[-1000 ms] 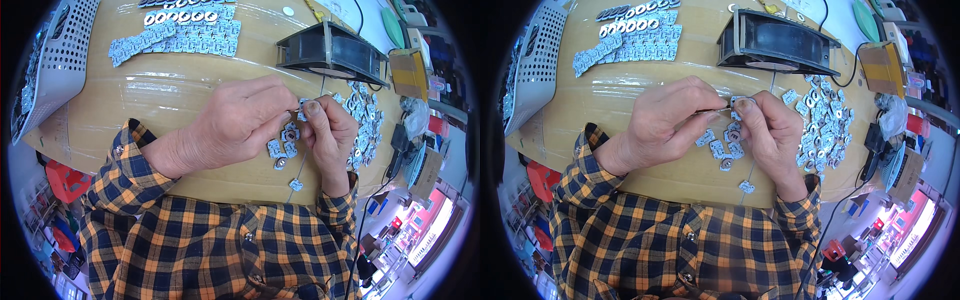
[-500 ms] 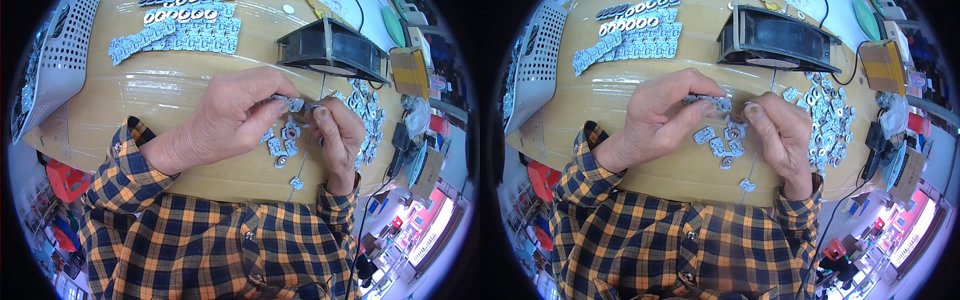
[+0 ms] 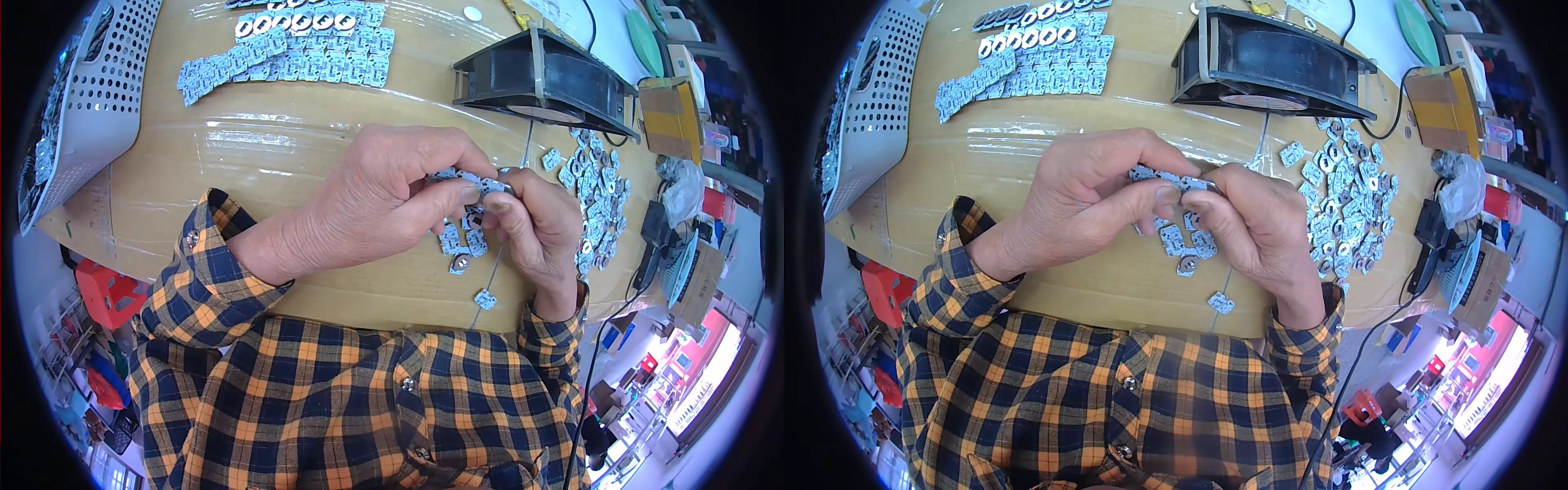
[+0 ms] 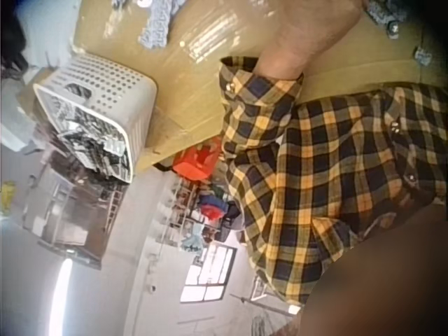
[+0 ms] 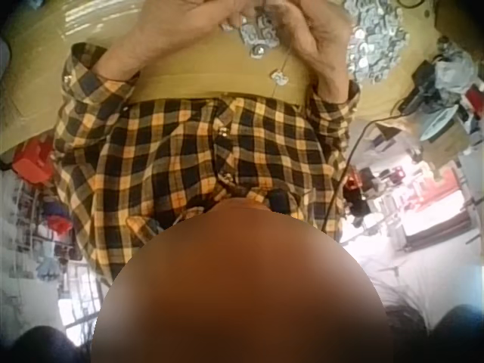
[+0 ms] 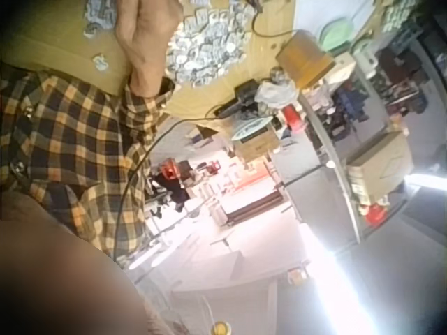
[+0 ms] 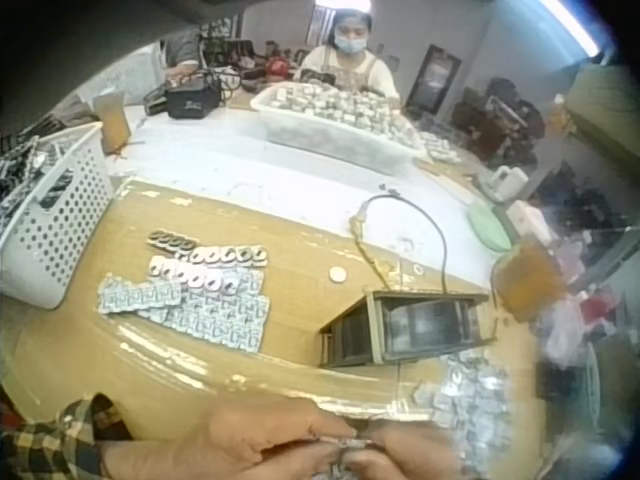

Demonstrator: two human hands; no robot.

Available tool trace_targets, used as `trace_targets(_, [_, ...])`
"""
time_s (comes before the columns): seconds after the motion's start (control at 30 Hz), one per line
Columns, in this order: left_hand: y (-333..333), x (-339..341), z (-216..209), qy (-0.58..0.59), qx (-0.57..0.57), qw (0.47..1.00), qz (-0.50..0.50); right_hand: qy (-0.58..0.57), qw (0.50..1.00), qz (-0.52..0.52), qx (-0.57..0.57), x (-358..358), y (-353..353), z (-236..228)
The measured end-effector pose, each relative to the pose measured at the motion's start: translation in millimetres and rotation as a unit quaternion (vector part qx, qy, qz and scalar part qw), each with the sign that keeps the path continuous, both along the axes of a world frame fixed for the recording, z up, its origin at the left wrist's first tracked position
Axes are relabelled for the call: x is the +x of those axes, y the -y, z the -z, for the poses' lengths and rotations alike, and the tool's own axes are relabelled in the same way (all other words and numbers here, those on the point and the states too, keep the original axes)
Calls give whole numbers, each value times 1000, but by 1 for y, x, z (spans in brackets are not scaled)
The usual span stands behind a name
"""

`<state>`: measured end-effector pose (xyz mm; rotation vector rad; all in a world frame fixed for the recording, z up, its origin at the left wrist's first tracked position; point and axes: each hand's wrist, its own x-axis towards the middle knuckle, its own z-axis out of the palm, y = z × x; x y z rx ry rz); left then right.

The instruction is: Separating small LED light modules from a plastic manufacturing strip.

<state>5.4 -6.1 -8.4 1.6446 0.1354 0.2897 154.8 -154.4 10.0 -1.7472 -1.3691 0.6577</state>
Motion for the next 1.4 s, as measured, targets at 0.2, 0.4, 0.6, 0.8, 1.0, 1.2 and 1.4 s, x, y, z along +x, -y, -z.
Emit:
trace_targets(0.2, [-1, -2, -2, -9, -159, 987, -31, 6, 1000, 7, 27, -3, 1, -2])
trace_targets(0.4, [-5, 1, -5, -32, -325, 945, 18, -350, 934, 35, -57, -2, 4, -3])
trace_targets(0.6, [3, -2, -1, -24, -264, 964, -28, -405, 907, 105, -34, -8, 0, -2])
trace_targets(0.8, [3, 0, -1, 89, 75, 988, -98, -260, 958, 111, -45, -8, 1, -1])
trace_targets(1.0, [6, 3, 4, 185, 185, 953, -154, -319, 940, 110, -50, -6, 1, -1])
trace_targets(1.2, [8, 5, 6, 188, 196, 948, -164, -310, 943, 110, -52, -4, 2, 0])
trace_targets(1.4, [4, 3, 3, 175, 194, 951, -164, -242, 962, 117, -47, -9, -1, -4])
